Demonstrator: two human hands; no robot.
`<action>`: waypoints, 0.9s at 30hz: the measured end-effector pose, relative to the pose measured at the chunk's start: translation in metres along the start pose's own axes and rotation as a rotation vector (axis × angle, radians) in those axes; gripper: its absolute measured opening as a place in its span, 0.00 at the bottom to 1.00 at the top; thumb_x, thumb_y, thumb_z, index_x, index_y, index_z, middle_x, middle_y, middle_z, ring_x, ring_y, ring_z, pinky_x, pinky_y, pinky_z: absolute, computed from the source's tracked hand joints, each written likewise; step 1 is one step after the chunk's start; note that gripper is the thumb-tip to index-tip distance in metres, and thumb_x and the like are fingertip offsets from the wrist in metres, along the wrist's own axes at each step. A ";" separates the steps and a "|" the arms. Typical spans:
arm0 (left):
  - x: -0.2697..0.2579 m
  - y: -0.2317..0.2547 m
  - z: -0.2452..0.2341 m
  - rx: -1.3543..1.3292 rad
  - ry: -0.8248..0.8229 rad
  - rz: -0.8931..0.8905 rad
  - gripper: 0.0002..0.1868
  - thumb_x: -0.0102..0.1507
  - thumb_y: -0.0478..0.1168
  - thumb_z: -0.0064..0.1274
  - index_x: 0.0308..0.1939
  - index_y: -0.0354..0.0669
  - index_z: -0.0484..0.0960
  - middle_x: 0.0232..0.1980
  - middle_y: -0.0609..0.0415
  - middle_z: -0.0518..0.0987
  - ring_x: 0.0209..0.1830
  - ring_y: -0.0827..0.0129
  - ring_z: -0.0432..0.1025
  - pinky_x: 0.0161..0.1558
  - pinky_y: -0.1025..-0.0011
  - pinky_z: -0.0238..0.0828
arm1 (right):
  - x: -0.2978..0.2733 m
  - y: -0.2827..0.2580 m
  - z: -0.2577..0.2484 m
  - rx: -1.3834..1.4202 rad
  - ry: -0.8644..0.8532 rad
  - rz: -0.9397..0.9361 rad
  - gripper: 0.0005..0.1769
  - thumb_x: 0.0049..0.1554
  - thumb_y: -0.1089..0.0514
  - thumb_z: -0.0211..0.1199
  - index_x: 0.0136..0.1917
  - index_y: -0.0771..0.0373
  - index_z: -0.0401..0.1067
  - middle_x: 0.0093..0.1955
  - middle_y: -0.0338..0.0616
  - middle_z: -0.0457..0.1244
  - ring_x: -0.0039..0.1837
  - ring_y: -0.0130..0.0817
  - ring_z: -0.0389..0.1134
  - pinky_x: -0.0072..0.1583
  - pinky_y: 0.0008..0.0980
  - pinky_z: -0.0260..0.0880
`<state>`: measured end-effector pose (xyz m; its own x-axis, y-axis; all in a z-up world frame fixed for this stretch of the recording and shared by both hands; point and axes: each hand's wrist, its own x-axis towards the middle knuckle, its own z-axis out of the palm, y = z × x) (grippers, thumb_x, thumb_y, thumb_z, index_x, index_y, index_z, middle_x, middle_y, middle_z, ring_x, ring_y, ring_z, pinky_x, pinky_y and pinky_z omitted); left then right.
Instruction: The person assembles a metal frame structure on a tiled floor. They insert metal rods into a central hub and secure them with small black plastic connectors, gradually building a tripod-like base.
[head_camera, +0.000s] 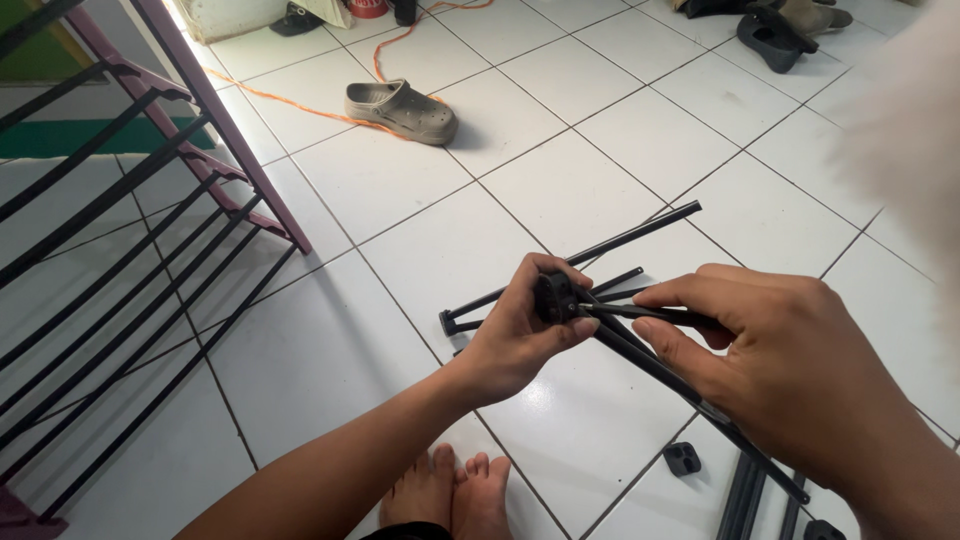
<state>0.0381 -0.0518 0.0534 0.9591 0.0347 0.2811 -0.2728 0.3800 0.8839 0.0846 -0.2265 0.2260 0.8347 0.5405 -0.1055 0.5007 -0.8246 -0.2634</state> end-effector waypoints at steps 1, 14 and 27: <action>0.001 0.000 0.000 -0.003 0.002 0.001 0.20 0.68 0.35 0.55 0.59 0.43 0.62 0.56 0.54 0.70 0.52 0.77 0.70 0.57 0.73 0.75 | 0.000 -0.001 0.000 0.000 -0.002 0.012 0.15 0.55 0.43 0.72 0.51 0.50 0.83 0.35 0.33 0.69 0.28 0.33 0.61 0.34 0.35 0.62; 0.000 0.006 0.003 0.049 0.016 -0.036 0.19 0.68 0.35 0.54 0.59 0.44 0.62 0.53 0.54 0.72 0.53 0.77 0.72 0.57 0.73 0.76 | -0.001 -0.016 -0.004 -0.029 -0.045 0.041 0.17 0.56 0.42 0.71 0.53 0.51 0.83 0.32 0.40 0.65 0.29 0.35 0.59 0.36 0.37 0.60; 0.040 0.001 0.018 0.282 0.017 -0.033 0.19 0.67 0.35 0.55 0.55 0.45 0.62 0.50 0.56 0.70 0.46 0.77 0.68 0.46 0.75 0.73 | 0.017 -0.002 -0.017 -0.212 -0.073 0.181 0.24 0.61 0.36 0.62 0.44 0.59 0.81 0.27 0.50 0.68 0.30 0.39 0.66 0.41 0.40 0.67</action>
<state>0.0747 -0.0664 0.0717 0.9683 0.0434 0.2461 -0.2494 0.1087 0.9623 0.1017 -0.2192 0.2410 0.9000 0.3858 -0.2030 0.3884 -0.9210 -0.0286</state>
